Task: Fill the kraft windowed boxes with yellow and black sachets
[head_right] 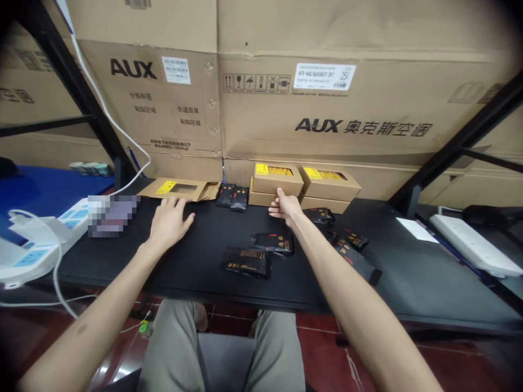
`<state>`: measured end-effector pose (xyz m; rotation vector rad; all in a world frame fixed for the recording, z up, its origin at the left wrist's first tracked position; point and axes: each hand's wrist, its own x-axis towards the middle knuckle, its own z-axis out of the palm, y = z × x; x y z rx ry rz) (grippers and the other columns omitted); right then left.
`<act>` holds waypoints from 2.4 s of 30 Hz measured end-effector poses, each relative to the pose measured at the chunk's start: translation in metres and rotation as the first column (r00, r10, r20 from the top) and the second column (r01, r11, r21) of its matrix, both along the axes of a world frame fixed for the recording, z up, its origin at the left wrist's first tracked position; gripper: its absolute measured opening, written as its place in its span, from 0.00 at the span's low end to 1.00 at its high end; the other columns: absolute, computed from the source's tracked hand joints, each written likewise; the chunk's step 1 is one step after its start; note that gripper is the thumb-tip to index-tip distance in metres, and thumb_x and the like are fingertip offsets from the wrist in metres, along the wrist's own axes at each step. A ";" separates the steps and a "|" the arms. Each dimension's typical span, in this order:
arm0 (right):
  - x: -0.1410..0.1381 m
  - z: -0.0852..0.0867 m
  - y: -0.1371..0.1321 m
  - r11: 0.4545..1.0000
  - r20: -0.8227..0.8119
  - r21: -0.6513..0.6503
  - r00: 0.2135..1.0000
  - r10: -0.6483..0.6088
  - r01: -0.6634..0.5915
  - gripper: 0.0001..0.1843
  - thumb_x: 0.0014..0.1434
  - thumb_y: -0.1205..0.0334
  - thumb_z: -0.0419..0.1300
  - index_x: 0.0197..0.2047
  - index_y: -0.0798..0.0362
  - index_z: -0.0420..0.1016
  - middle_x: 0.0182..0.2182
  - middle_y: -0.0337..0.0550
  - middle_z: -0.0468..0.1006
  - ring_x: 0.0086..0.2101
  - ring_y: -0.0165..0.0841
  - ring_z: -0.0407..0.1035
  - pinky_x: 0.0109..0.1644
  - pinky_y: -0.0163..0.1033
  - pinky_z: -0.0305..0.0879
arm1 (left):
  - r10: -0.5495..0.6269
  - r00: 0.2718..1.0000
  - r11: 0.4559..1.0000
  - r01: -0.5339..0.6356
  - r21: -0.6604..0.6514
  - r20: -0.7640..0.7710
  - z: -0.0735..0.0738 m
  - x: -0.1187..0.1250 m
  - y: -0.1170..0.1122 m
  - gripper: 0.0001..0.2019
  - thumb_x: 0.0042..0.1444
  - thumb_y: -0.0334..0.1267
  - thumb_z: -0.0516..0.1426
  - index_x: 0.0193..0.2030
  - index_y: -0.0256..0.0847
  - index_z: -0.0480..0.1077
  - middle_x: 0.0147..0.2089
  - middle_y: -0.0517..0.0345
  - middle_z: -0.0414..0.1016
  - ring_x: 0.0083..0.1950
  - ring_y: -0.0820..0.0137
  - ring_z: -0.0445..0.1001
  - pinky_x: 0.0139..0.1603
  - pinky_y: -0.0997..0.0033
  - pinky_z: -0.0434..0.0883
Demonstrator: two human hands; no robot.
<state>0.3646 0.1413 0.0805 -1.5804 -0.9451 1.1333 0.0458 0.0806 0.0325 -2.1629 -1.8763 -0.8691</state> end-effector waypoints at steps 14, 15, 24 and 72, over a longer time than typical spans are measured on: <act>-0.021 -0.025 -0.057 0.578 0.685 0.604 0.728 -0.024 -0.549 0.25 0.71 0.47 0.54 0.25 0.51 0.67 0.24 0.41 0.73 0.27 0.30 0.65 0.37 0.37 0.63 | -0.037 0.997 0.948 0.055 0.315 -0.063 0.001 -0.011 0.055 0.13 0.70 0.42 0.55 0.53 0.46 0.79 0.48 0.50 0.77 0.53 0.55 0.74 0.62 0.37 0.67; -0.023 -0.025 -0.060 0.555 0.676 0.609 0.736 0.010 -0.567 0.24 0.71 0.47 0.54 0.26 0.51 0.68 0.25 0.42 0.74 0.27 0.30 0.66 0.37 0.37 0.64 | -0.040 0.997 0.936 0.060 0.348 -0.065 0.004 -0.006 0.050 0.13 0.70 0.42 0.55 0.54 0.48 0.80 0.46 0.50 0.77 0.52 0.55 0.73 0.62 0.37 0.64; -0.041 -0.028 -0.071 0.733 0.036 0.519 0.868 0.495 -0.439 0.34 0.55 0.29 0.66 0.46 0.53 0.80 0.42 0.45 0.84 0.42 0.35 0.77 0.50 0.41 0.75 | -0.212 0.863 0.547 0.493 0.677 -0.458 0.010 0.091 -0.001 0.14 0.65 0.28 0.60 0.52 0.50 0.79 0.38 0.59 0.79 0.39 0.67 0.71 0.61 0.56 0.65; -0.032 -0.024 -0.065 0.798 -0.286 0.502 0.807 0.517 -0.333 0.17 0.49 0.56 0.69 0.40 0.51 0.71 0.28 0.36 0.76 0.26 0.28 0.67 0.25 0.34 0.64 | -0.224 0.186 0.895 0.429 0.126 0.957 0.036 0.026 0.030 0.30 0.52 0.50 0.68 0.62 0.49 0.72 0.57 0.49 0.80 0.57 0.57 0.80 0.53 0.60 0.81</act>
